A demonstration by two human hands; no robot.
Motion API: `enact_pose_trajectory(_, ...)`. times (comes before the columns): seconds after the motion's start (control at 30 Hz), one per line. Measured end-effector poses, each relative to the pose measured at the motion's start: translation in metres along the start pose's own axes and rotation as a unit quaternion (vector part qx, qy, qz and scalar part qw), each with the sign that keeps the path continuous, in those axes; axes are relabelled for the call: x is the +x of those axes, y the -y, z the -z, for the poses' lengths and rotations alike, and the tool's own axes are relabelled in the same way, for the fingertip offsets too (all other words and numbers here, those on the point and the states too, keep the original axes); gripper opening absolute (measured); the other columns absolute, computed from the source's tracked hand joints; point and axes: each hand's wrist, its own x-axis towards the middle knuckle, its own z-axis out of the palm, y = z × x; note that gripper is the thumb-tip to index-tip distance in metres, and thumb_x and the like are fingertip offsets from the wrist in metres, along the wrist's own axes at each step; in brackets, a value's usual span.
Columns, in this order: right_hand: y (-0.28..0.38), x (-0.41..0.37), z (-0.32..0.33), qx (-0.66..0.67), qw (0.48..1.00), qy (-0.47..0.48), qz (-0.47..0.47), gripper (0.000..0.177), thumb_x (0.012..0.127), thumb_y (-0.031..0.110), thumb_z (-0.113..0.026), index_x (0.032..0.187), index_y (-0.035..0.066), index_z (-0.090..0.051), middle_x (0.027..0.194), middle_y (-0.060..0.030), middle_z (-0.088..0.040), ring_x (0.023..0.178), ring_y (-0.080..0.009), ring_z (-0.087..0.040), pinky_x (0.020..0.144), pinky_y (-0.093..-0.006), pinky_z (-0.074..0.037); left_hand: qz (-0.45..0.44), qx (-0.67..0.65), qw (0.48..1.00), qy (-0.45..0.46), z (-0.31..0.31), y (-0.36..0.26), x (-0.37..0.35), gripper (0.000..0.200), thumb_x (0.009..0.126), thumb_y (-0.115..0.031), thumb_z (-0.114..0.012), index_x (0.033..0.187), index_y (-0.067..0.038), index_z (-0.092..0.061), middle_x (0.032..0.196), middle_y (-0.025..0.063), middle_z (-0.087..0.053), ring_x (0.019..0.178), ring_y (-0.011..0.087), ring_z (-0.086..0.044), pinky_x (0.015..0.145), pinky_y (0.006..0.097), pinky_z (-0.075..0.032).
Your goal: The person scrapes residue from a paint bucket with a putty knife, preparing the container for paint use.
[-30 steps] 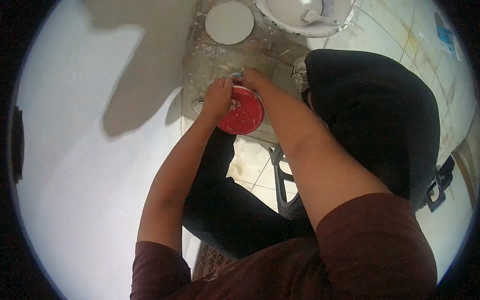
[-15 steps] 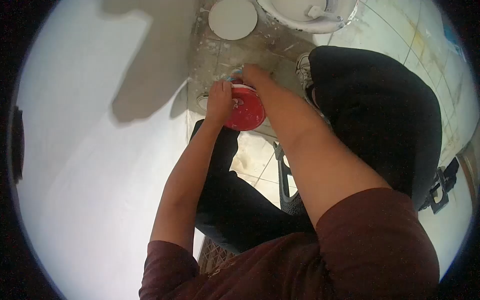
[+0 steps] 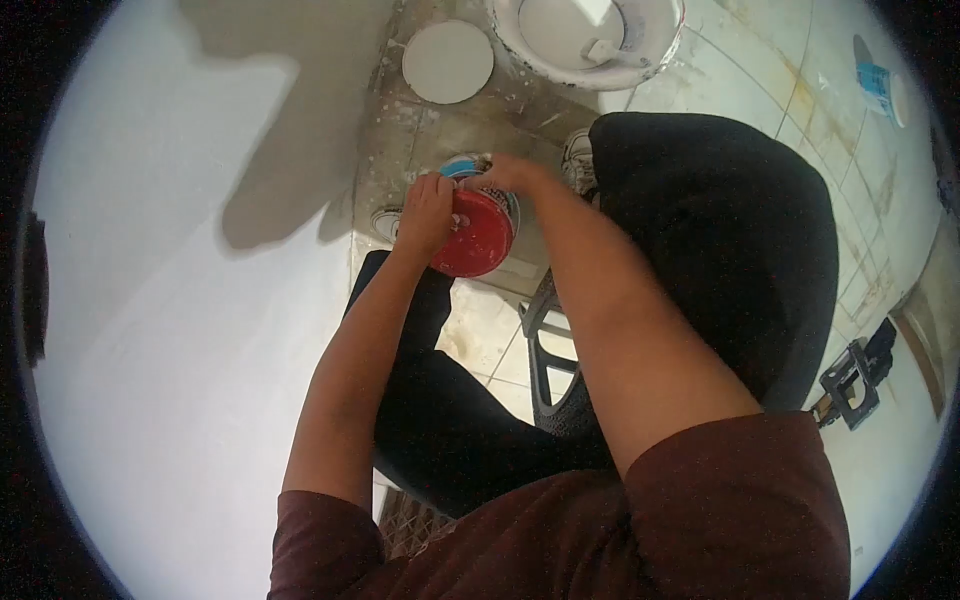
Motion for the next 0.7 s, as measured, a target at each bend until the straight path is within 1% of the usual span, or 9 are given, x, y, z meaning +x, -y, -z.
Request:
enact_pose_trajectory(0.1,-0.004,0.012,-0.002,-0.161,0.984,-0.061,0.036,0.061,0.077,0.049,-0.074,0.111,0.001,-0.062,0.115,-0.0233,-0.061,0.107,-0.0319,-0.06,0.089,-0.0404,-0.047,0.004,-0.005,1.0,0.016,0.003,0.0,0.005,0.053,0.061,-0.024,-0.082,0.099,-0.005,-0.051,0.101,0.0122,-0.054,0.098,0.0298,-0.054,0.084,0.041,-0.046)
enact_pose_trajectory(0.2,0.013,0.011,0.0,-0.279,0.951,-0.105,0.087,0.05,0.08,0.04,-0.072,0.108,0.0,-0.063,0.105,-0.0237,-0.064,0.099,-0.0344,-0.063,0.085,-0.0432,-0.049,0.036,-0.012,0.997,0.062,0.003,0.002,0.008,0.055,0.06,-0.023,-0.084,0.1,-0.004,-0.051,0.103,0.0124,-0.054,0.102,0.0296,-0.054,0.087,0.0409,-0.046)
enact_pose_trajectory(0.27,0.008,0.02,-0.011,-0.315,0.942,-0.098,0.058,0.044,0.081,0.035,-0.07,0.106,-0.001,-0.064,0.099,-0.024,-0.066,0.094,-0.0371,-0.064,0.083,-0.045,-0.049,0.052,-0.013,0.995,0.088,0.002,0.007,0.013,0.058,0.06,-0.023,-0.085,0.103,-0.004,-0.051,0.107,0.0134,-0.054,0.105,0.03,-0.053,0.089,0.0408,-0.046)
enact_pose_trajectory(0.3,0.012,0.022,-0.013,-0.333,0.937,-0.096,0.044,0.041,0.082,0.032,-0.069,0.105,-0.001,-0.064,0.096,-0.0241,-0.066,0.091,-0.0385,-0.064,0.082,-0.0458,-0.05,0.049,-0.019,0.996,0.077,0.004,0.008,0.012,0.059,0.061,-0.022,-0.085,0.105,-0.003,-0.051,0.11,0.0143,-0.054,0.107,0.0305,-0.053,0.091,0.0406,-0.046)
enact_pose_trajectory(0.37,0.019,0.023,-0.01,-0.343,0.936,-0.065,0.037,0.037,0.083,0.03,-0.068,0.1,-0.004,-0.066,0.097,-0.0266,-0.066,0.092,-0.0394,-0.065,0.081,-0.0454,-0.051,0.04,-0.033,0.997,0.053,0.007,0.008,0.012,0.062,0.061,-0.021,-0.086,0.108,-0.002,-0.051,0.115,0.0161,-0.053,0.111,0.0316,-0.052,0.094,0.0402,-0.045)
enact_pose_trajectory(0.47,0.034,0.025,-0.003,-0.356,0.934,-0.021,0.017,0.033,0.082,0.026,-0.067,0.096,-0.005,-0.068,0.098,-0.0278,-0.066,0.092,-0.0396,-0.065,0.081,-0.0454,-0.051,0.069,-0.062,0.988,0.124,0.016,0.008,0.013,0.066,0.061,-0.021,-0.087,0.112,-0.001,-0.05,0.122,0.0176,-0.051,0.115,0.0324,-0.05,0.097,0.0403,-0.044)
enact_pose_trajectory(0.5,0.038,0.024,-0.006,-0.356,0.935,-0.004,0.007,0.032,0.082,0.025,-0.066,0.095,-0.005,-0.068,0.098,-0.0277,-0.066,0.093,-0.0395,-0.065,0.081,-0.0455,-0.051,0.066,-0.059,0.989,0.122,0.017,0.008,0.012,0.062,0.063,-0.019,-0.085,0.111,0.0,-0.05,0.122,0.0177,-0.051,0.114,0.0324,-0.05,0.097,0.0406,-0.044)
enact_pose_trajectory(0.57,0.046,0.02,-0.013,-0.382,0.924,-0.008,0.017,0.03,0.082,0.022,-0.064,0.098,-0.003,-0.067,0.098,-0.0262,-0.066,0.092,-0.0396,-0.065,0.081,-0.0454,-0.051,0.062,-0.049,0.99,0.117,0.02,0.009,0.01,0.055,0.067,-0.015,-0.081,0.11,0.0,-0.051,0.122,0.0177,-0.052,0.114,0.0326,-0.051,0.096,0.0413,-0.044)
enact_pose_trajectory(0.7,0.047,0.022,-0.017,-0.382,0.924,-0.004,0.028,0.026,0.08,0.014,-0.06,0.097,-0.004,-0.068,0.1,-0.0269,-0.066,0.094,-0.0392,-0.065,0.081,-0.0447,-0.051,0.029,-0.032,0.999,0.026,-0.003,0.018,-0.001,0.039,0.072,-0.006,-0.07,0.106,0.0,-0.051,0.118,0.0187,-0.054,0.111,0.0334,-0.052,0.095,0.0419,-0.044)
